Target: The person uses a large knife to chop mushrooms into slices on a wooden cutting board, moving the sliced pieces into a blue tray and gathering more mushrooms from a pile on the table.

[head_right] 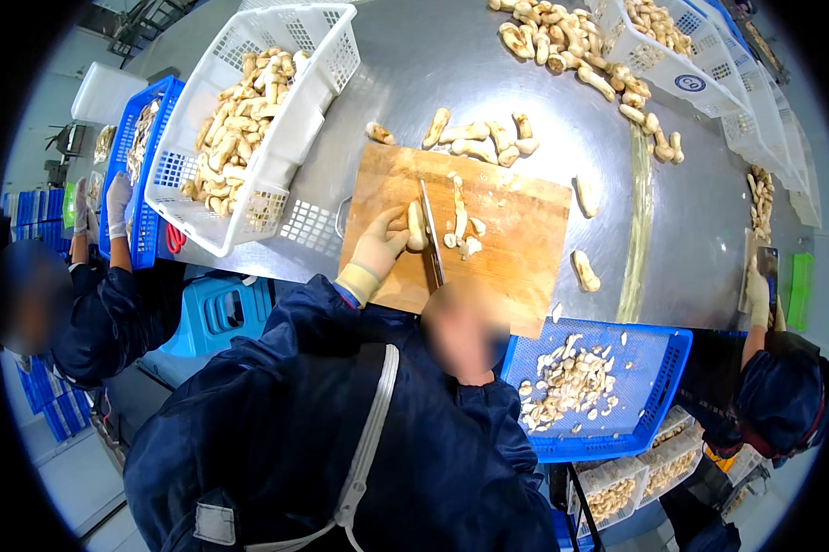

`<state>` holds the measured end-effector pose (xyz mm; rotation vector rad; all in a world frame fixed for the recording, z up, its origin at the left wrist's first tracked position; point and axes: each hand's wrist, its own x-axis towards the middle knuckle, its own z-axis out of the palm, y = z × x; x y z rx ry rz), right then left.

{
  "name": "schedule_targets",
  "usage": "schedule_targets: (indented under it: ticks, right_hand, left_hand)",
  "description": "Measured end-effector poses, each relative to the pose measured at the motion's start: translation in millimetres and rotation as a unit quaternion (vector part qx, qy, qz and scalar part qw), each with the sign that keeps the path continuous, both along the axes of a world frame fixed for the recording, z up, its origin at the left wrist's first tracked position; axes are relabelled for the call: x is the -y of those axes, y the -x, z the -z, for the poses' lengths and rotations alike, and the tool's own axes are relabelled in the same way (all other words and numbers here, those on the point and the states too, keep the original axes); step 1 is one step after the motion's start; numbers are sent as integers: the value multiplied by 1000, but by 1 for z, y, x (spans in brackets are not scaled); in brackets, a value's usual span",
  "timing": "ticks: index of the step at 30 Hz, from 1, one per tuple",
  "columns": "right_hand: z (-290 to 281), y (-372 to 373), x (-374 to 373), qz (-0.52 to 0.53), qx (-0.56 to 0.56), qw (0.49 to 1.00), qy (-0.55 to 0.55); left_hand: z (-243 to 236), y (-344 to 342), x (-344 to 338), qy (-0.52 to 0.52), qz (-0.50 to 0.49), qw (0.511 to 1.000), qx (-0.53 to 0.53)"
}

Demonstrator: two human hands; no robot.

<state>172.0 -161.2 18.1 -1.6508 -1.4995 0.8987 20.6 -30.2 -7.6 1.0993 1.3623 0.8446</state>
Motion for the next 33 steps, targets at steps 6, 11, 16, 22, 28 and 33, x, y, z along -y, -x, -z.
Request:
schedule_targets:
  ticks: [6, 11, 16, 22, 28, 33]
  right_hand:
    - [-9, 6, -4, -17, 19, 1000, 18]
    - [-14, 6, -5, -13, 37, 999, 29]
    - [-62, 11, -18, 52, -13, 979, 198]
    - [-90, 7, -17, 49, 18, 968, 245]
    - [-89, 2, -20, 37, 24, 962, 268]
    - [-64, 7, -36, 34, 16, 962, 269]
  left_hand:
    - [8, 13, 0, 64, 57, 989, -119]
    - [-4, 6, 4, 66, 54, 994, -69]
    - [4, 6, 3, 71, 45, 991, -108]
    - [-9, -3, 0, 117, 27, 991, -52]
    - [0, -1, 1, 78, 47, 991, -95]
    - [6, 3, 1, 66, 65, 984, -151]
